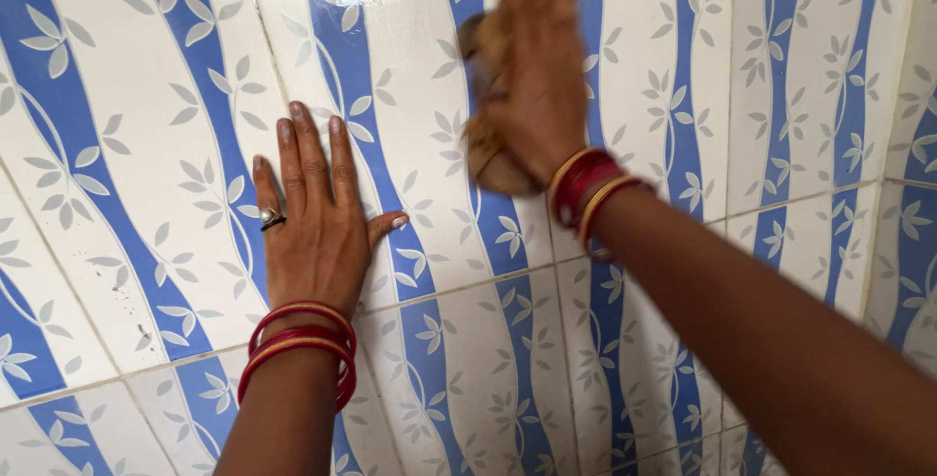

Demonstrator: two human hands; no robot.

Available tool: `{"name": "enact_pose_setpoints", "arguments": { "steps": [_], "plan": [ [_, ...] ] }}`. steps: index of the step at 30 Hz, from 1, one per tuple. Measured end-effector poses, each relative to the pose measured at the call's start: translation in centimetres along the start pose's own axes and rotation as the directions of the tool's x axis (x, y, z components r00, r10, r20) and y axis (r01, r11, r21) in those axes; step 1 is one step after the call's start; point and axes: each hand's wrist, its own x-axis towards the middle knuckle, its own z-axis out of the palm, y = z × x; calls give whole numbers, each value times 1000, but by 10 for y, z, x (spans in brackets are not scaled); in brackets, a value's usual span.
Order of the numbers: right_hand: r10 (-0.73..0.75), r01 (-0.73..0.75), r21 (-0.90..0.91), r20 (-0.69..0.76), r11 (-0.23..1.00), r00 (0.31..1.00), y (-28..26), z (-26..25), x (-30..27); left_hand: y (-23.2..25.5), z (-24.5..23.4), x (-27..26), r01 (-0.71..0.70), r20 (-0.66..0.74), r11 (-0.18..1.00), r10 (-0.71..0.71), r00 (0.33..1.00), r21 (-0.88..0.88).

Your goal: The person wipes a tiled wall with a brown cloth using their right hand while placing their left hand against the wall for support. The camera shakes significantly throughout the process.

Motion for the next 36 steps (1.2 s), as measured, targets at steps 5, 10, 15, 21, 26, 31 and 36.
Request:
{"name": "enact_pose_setpoints", "arguments": {
  "steps": [5,10,15,21,26,31,36],
  "plan": [
    [-427,400,154,402,904,810,-48,6,-50,-3,-10,2,15,23,998,-13,1000,-65],
    [-518,497,192,515,846,683,-20,-1,-11,-21,-28,5,-44,170,998,49,984,-33],
    [-208,231,-79,226,970,952,-17,12,38,-28,-25,2,-77,141,996,84,987,-53],
    [-588,569,187,426,801,688,-65,27,-15,-54,5,-13,-78,-28,977,74,997,-197],
    [-750,697,295,377,654,544,-58,20,36,-88,15,-8,-68,-89,974,50,995,-215],
    [-261,189,191,488,963,833,-70,24,99,-100,11,3,-60,-74,967,42,996,-249],
    [-488,429,250,274,868,829,-130,47,92,-111,5,1,-32,-54,947,16,998,-320]
  ]
}}
